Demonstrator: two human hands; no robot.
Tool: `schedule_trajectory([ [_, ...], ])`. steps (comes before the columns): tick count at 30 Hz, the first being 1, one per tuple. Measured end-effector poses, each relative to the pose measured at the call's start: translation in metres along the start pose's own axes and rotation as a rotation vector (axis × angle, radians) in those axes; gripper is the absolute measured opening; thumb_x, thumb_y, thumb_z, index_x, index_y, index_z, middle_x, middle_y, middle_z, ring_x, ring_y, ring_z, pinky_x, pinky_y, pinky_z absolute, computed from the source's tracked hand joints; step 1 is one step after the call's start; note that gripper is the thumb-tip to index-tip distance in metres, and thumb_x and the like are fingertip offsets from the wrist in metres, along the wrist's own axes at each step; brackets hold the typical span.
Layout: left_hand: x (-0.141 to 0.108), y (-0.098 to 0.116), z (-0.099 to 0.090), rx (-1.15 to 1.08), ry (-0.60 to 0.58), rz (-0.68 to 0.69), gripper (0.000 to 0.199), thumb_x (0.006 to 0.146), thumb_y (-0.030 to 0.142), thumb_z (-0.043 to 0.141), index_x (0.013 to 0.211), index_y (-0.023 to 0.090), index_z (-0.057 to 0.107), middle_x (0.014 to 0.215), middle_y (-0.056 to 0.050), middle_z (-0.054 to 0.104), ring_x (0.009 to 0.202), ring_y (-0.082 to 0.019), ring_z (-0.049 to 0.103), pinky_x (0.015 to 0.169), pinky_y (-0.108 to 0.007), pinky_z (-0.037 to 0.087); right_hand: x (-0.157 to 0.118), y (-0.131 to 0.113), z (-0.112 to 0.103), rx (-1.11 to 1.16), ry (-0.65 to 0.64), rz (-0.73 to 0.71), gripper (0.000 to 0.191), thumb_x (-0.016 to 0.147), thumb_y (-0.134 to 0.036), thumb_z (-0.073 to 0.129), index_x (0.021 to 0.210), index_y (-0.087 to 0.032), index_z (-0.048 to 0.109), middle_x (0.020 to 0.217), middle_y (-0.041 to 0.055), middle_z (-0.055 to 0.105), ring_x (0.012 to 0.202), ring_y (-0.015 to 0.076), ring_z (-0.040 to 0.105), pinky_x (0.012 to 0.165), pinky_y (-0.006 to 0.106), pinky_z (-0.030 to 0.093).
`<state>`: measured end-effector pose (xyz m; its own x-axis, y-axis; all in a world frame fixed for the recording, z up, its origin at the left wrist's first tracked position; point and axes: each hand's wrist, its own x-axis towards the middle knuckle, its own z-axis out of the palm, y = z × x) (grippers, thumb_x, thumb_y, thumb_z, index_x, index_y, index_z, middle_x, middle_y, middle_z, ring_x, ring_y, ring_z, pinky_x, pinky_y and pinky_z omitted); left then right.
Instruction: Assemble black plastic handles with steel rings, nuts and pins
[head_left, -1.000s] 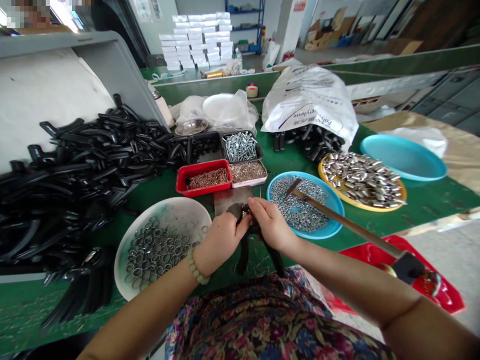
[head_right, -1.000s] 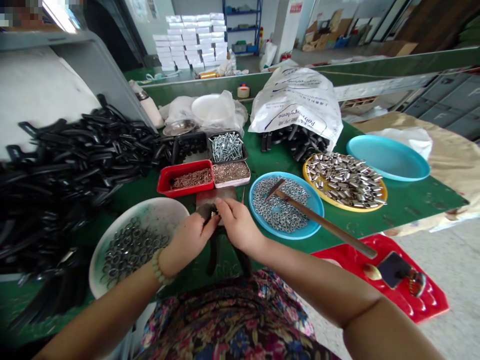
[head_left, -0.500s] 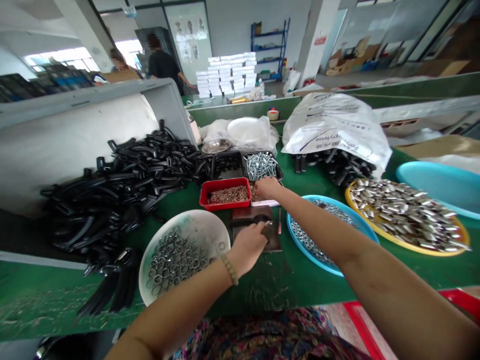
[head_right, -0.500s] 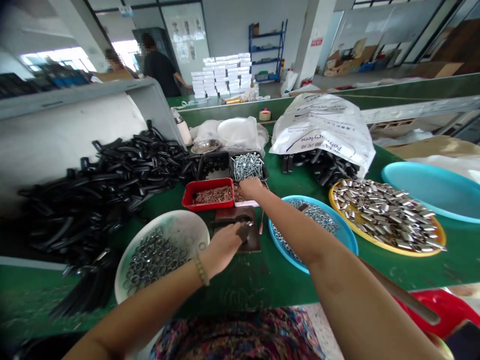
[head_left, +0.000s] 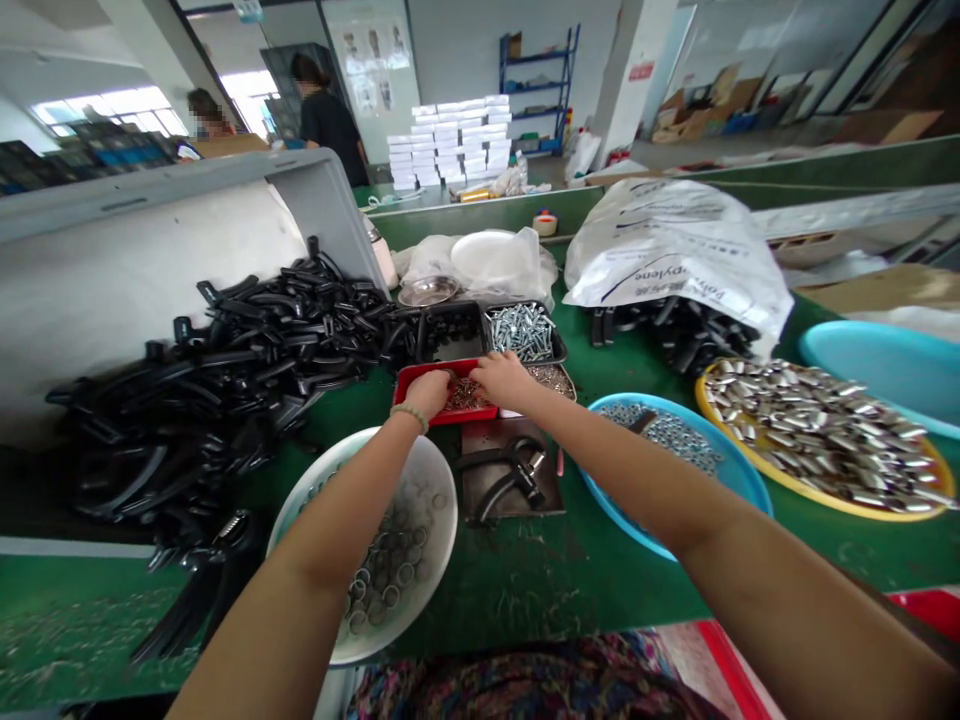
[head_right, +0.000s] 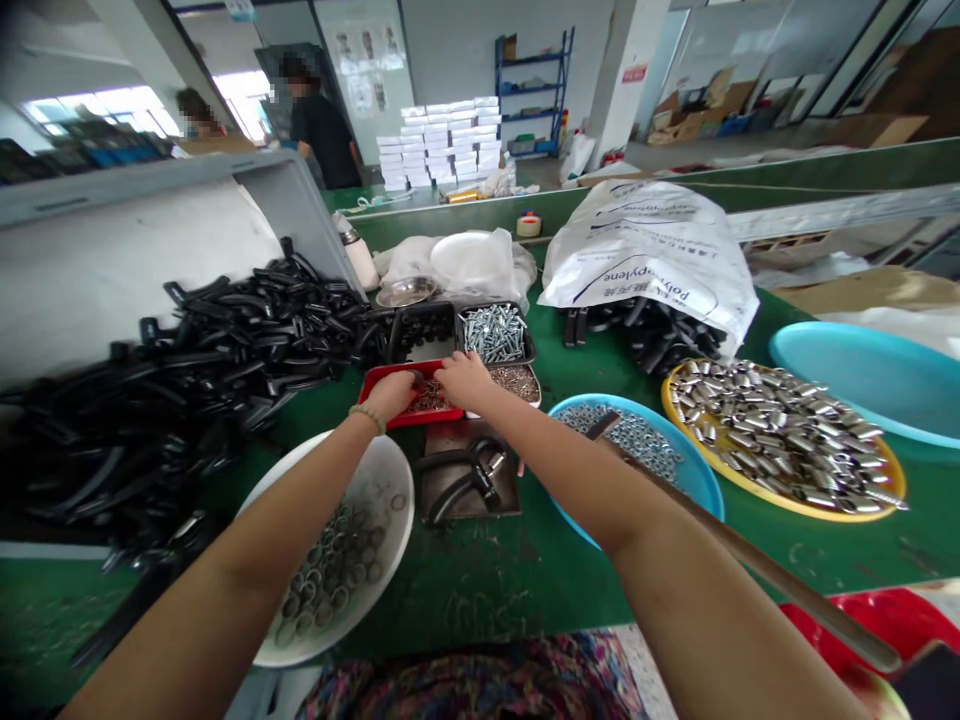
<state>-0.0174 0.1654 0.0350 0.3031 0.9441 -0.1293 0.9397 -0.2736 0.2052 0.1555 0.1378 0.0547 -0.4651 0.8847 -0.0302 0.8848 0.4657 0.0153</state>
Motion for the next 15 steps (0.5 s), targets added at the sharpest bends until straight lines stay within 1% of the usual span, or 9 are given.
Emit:
schedule_trajectory([
  [3, -0.003, -0.006, 0.004, -0.015, 0.022, -0.026, 0.02, 0.084, 0.016, 0.051, 0.098, 0.012, 0.065, 0.1, -0.016, 0.068, 0.094, -0.023, 0.063, 0.083, -0.029, 0.045, 0.02, -0.016, 0.005, 0.04, -0.062, -0.078, 0.022, 0.084, -0.019, 0.051, 0.098, -0.017, 0.067, 0.107, 0.0127, 0.065, 0.108, 0.0275, 0.046, 0.093, 0.042, 0.023],
  [5, -0.004, -0.011, 0.004, -0.036, 0.044, -0.034, 0.02, 0.083, 0.016, 0.051, 0.097, 0.012, 0.065, 0.099, -0.015, 0.069, 0.092, -0.023, 0.064, 0.081, -0.028, 0.045, 0.026, -0.018, 0.008, 0.071, -0.065, -0.094, 0.022, 0.084, -0.014, 0.048, 0.093, -0.015, 0.068, 0.099, 0.0132, 0.067, 0.104, 0.0271, 0.049, 0.093, 0.044, 0.022],
  [6, -0.004, -0.012, 0.004, -0.05, 0.056, -0.038, 0.02, 0.082, 0.015, 0.052, 0.096, 0.012, 0.065, 0.097, -0.015, 0.069, 0.091, -0.022, 0.064, 0.08, -0.027, 0.045, 0.026, -0.018, 0.009, 0.089, -0.052, -0.096, 0.023, 0.085, -0.014, 0.047, 0.093, -0.014, 0.068, 0.098, 0.0134, 0.067, 0.103, 0.0268, 0.05, 0.093, 0.044, 0.021],
  [10, -0.002, -0.014, 0.004, -0.127, 0.123, -0.035, 0.024, 0.078, 0.01, 0.053, 0.1, 0.013, 0.061, 0.089, -0.01, 0.07, 0.081, -0.017, 0.063, 0.072, -0.023, 0.045, 0.017, -0.012, 0.01, 0.185, 0.037, -0.053, 0.021, 0.085, -0.019, 0.047, 0.093, -0.013, 0.066, 0.104, 0.0151, 0.064, 0.105, 0.0268, 0.049, 0.092, 0.043, 0.024],
  [12, -0.002, -0.014, 0.001, -0.164, 0.173, -0.026, 0.028, 0.076, 0.008, 0.052, 0.103, 0.013, 0.058, 0.088, -0.008, 0.069, 0.079, -0.016, 0.062, 0.07, -0.022, 0.045, 0.011, -0.01, 0.006, 0.253, 0.086, -0.01, 0.02, 0.084, -0.021, 0.048, 0.092, -0.012, 0.064, 0.105, 0.0143, 0.063, 0.104, 0.0254, 0.051, 0.091, 0.04, 0.028],
  [15, -0.009, -0.013, -0.004, -0.223, 0.262, -0.032, 0.028, 0.077, 0.01, 0.051, 0.104, 0.012, 0.054, 0.089, -0.009, 0.066, 0.08, -0.016, 0.061, 0.072, -0.023, 0.045, -0.006, -0.005, 0.002, 0.383, 0.15, 0.065, 0.02, 0.083, -0.017, 0.043, 0.095, -0.013, 0.059, 0.095, 0.0085, 0.065, 0.09, 0.0177, 0.056, 0.081, 0.03, 0.037],
])
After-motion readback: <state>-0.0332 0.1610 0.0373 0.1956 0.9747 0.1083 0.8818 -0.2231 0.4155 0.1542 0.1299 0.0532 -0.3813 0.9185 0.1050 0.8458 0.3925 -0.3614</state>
